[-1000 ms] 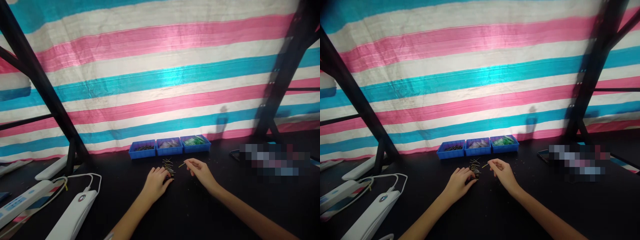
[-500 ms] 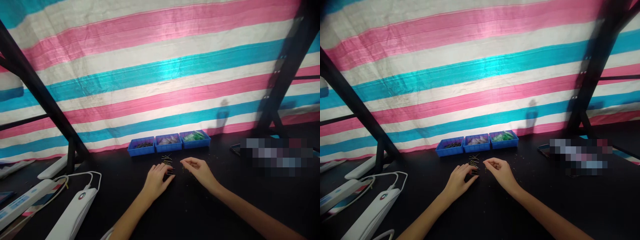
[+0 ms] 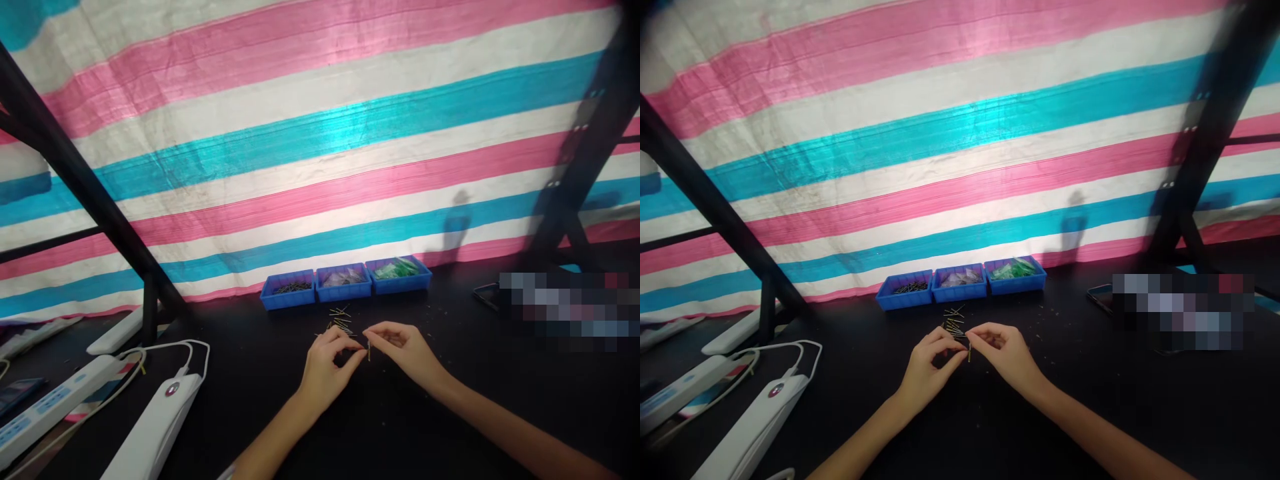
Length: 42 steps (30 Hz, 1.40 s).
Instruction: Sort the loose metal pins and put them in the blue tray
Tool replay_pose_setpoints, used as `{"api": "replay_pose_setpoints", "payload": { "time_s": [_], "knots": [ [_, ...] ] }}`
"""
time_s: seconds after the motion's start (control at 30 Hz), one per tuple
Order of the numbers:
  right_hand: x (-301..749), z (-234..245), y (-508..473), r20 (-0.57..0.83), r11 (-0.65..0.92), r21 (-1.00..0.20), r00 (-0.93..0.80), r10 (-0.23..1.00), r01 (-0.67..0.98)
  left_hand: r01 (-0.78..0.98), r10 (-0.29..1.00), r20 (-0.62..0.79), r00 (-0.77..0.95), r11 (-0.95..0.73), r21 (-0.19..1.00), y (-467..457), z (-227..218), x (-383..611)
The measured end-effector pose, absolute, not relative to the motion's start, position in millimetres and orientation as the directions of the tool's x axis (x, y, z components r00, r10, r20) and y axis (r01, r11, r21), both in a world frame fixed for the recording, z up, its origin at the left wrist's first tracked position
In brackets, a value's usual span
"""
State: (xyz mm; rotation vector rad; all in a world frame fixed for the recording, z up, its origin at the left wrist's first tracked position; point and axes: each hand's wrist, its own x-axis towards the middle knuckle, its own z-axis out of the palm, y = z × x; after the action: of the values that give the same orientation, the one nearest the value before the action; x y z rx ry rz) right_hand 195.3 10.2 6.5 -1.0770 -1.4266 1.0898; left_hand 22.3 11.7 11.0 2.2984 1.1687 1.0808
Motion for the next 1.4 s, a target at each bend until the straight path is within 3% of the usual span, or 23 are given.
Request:
{"api": "replay_pose_setpoints", "payload": {
  "time_s": [0.33, 0.63, 0.9, 1.2, 1.4],
  "knots": [
    [196.6, 5.5, 12.2, 0.190, 0.197, -0.979, -0.103, 0.976, 0.054, 0.373, 0.798, 0.478, 0.367, -0.597, 0.710, -2.7, 17.6, 29.8],
    [196.6, 10.7, 10.5, 0.156, 0.160, -0.986, -0.083, 0.984, 0.040, 0.487, 0.855, 0.452, 0.254, -0.517, 0.704, -0.8, 14.6, 32.0],
    [195.9, 8.1, 8.2, 0.166, 0.172, -0.984, -0.122, 0.979, 0.046, 0.489, 0.876, 0.394, 0.277, -0.481, 0.727, 0.4, 10.2, 30.7],
    [197.0, 11.3, 6.2, 0.154, 0.162, -0.974, -0.064, 0.986, 0.159, 0.253, 0.945, 0.295, 0.139, -0.322, 0.912, 4.3, 9.4, 31.5],
    [196.4, 12.6, 2.9, 0.104, 0.138, -0.966, -0.160, 0.982, 0.219, 0.248, 0.957, 0.275, 0.089, -0.289, 0.925, 3.9, 7.5, 29.8]
  ]
}}
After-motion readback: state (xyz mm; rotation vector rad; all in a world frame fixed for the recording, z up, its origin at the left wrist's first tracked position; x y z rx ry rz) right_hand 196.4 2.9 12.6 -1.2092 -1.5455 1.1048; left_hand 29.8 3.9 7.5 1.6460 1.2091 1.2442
